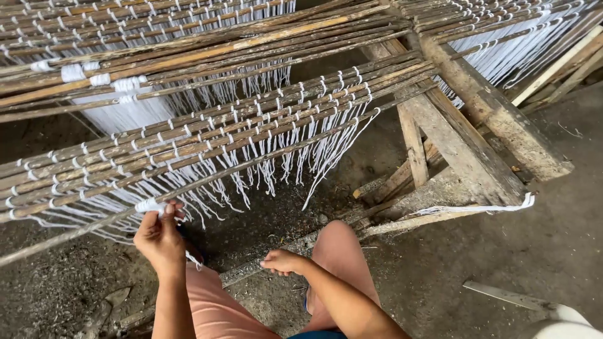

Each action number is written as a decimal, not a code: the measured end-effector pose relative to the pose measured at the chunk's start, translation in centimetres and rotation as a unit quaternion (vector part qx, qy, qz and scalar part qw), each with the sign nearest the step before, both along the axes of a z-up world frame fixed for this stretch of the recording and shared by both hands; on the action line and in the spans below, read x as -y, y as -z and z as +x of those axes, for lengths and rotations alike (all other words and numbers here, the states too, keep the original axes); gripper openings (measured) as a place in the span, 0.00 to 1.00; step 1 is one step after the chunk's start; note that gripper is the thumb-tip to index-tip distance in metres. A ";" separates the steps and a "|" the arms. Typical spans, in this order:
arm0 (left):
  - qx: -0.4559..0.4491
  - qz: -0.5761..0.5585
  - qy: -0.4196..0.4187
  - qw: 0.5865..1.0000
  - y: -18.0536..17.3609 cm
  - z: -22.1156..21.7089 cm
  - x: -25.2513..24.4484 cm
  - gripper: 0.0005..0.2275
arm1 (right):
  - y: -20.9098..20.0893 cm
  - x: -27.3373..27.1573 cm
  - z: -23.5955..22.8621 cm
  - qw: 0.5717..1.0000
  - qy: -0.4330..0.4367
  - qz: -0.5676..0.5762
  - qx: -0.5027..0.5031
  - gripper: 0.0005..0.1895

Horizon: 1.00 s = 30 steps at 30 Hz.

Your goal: Tying white threads onto wooden poles of a traditional loom structure.

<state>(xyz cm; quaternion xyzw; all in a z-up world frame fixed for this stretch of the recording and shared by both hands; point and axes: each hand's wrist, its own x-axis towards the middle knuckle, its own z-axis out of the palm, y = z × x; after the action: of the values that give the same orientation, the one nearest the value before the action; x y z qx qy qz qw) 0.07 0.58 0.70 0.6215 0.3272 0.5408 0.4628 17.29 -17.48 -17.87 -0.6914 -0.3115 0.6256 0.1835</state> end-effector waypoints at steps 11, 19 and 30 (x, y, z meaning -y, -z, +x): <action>0.001 -0.003 -0.047 0.999 0.7 2.1 -0.5 0.06 | -1.7 -3.3 0.2 0.977 0.100 0.186 -0.038 0.19; 0.152 -0.055 -0.011 0.987 0.1 1.7 0.7 0.01 | -13.2 -11.4 -4.8 0.860 0.252 0.444 -0.007 0.08; 0.161 -0.075 0.028 0.984 -1.1 1.3 1.4 0.05 | -19.2 -14.8 -5.2 0.775 0.225 0.588 0.052 0.03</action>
<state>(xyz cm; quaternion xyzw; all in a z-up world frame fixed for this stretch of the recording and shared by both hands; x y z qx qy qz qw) 1.38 -0.83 1.77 0.4985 0.2703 0.5950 0.5696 12.10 -2.63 1.34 -0.5307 -0.4634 0.2246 0.6732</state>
